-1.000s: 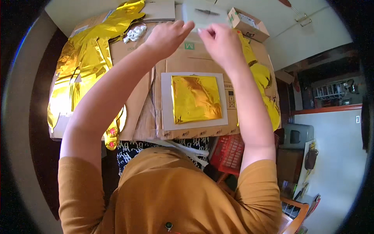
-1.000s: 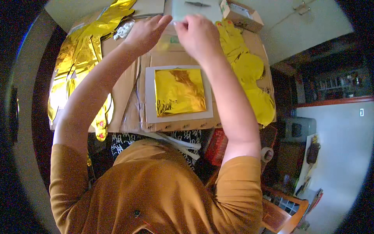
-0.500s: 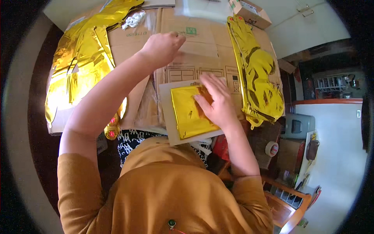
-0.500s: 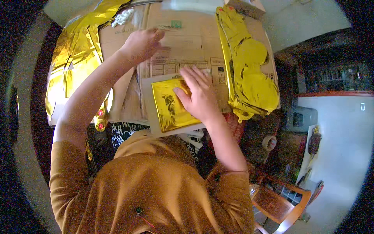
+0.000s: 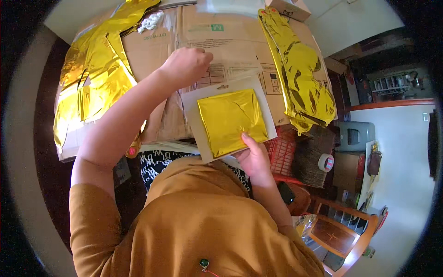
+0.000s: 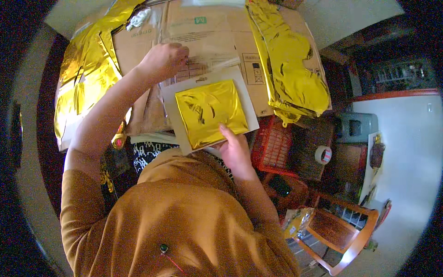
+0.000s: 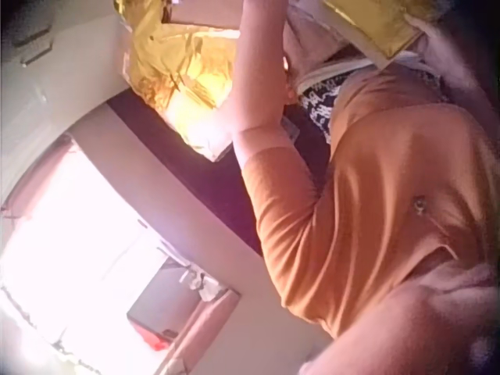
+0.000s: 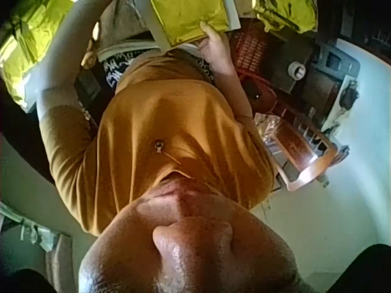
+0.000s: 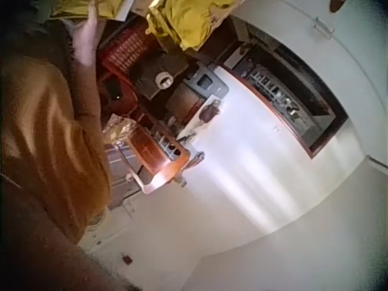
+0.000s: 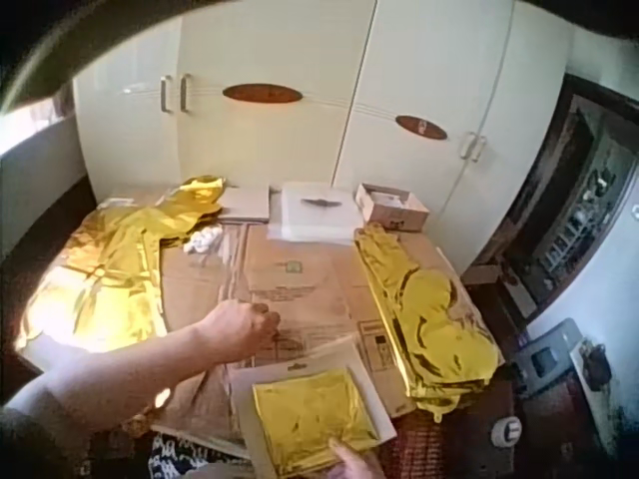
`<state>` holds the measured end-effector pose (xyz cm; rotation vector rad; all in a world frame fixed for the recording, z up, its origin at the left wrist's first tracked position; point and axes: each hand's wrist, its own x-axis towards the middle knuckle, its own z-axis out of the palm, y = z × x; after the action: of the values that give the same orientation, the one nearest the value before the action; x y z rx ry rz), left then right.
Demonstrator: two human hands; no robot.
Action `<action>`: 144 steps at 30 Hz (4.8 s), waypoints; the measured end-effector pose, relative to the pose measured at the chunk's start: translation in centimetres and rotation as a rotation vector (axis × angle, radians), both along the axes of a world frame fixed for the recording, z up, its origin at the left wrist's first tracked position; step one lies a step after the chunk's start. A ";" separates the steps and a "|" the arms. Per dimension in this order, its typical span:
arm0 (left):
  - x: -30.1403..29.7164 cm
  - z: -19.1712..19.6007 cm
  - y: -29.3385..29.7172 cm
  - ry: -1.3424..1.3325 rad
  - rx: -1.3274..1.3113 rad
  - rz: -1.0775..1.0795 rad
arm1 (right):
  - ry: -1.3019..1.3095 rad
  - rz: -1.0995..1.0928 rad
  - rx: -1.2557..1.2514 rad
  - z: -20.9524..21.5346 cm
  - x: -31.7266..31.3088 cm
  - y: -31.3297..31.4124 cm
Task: Folding gold foil balloons and inserting them into cardboard packaging cards.
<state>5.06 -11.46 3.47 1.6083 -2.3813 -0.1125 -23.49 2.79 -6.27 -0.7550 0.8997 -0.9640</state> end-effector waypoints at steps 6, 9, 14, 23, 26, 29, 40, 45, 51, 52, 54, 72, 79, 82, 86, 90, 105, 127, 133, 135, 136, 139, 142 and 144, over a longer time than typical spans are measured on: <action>0.9 -0.4 0.2 0.048 0.109 -0.064 | 0.339 -0.163 -0.264 6.7 -0.4 1.7; 0.6 0.4 0.9 0.109 0.109 -0.062 | 0.375 -0.184 -0.297 9.6 -3.1 1.6; -1.6 2.0 2.2 0.114 0.151 -0.050 | 0.249 0.187 -0.071 10.9 -5.3 -0.5; -2.2 1.5 2.7 0.073 0.109 -0.101 | 0.023 -0.023 -0.020 6.8 -2.2 -2.9; -3.0 2.3 3.4 0.013 0.144 -0.081 | -0.001 -0.110 0.000 6.0 -1.3 -1.9; -3.9 4.0 4.3 -0.131 0.168 -0.061 | 0.028 -0.183 0.006 5.0 -0.6 -0.8; -5.3 5.9 5.5 -0.168 0.095 -0.181 | 0.080 -0.259 -0.042 3.9 3.3 0.7; -2.8 5.3 8.6 -0.003 -0.263 -0.434 | -0.251 -0.184 0.008 5.9 3.7 1.7; -0.3 4.1 13.1 0.386 -0.379 -0.273 | -0.236 -0.207 0.177 7.3 6.5 5.6; 1.1 2.4 14.4 0.577 -0.453 -0.095 | -0.145 -0.149 0.070 5.8 5.9 6.5; 1.0 0.4 15.7 1.059 -0.597 0.335 | -0.058 -0.072 -0.008 5.2 5.5 6.8; 0.3 0.9 22.5 1.676 1.047 0.447 | -0.028 0.110 -0.036 7.9 -2.3 2.6; -0.6 1.9 27.8 1.642 1.086 0.642 | 0.141 0.128 0.103 9.3 -2.4 8.0; -0.4 1.5 29.1 1.710 1.065 0.587 | -0.050 0.121 0.355 9.7 -2.9 7.6; -0.8 2.3 26.0 1.766 0.908 0.381 | 0.045 0.209 0.277 8.2 -2.8 3.4; -2.3 0.8 23.6 1.515 0.604 0.435 | -0.183 0.301 0.312 7.9 -1.3 -1.1; -2.9 -1.2 23.3 1.222 0.406 0.318 | -0.074 0.265 0.132 8.4 -2.1 1.1; -4.3 -3.2 24.2 1.349 0.367 0.488 | -0.110 0.186 0.105 7.4 -1.6 1.2; -4.7 -2.0 23.8 1.473 0.437 0.591 | -0.041 0.089 0.025 6.4 -0.9 1.6; -4.8 -2.0 23.7 1.435 0.415 0.598 | 0.005 0.089 -0.009 6.9 -0.6 1.5; -4.8 -2.1 23.7 1.387 0.388 0.585 | 0.049 0.104 -0.038 7.0 -0.7 1.5; -4.8 -2.2 23.1 1.208 0.299 0.519 | 0.201 0.050 -0.130 7.1 -0.5 1.4; -5.0 -0.8 21.5 1.173 0.407 0.611 | 0.411 0.005 -0.188 7.1 -0.6 0.0; -4.3 1.5 20.0 0.921 0.540 0.643 | 0.639 -0.021 -0.203 7.9 -0.7 -1.7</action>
<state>0.75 8.58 5.00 1.8646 -1.1293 -1.1450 -24.20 1.14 1.65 -1.2676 1.3734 -0.8482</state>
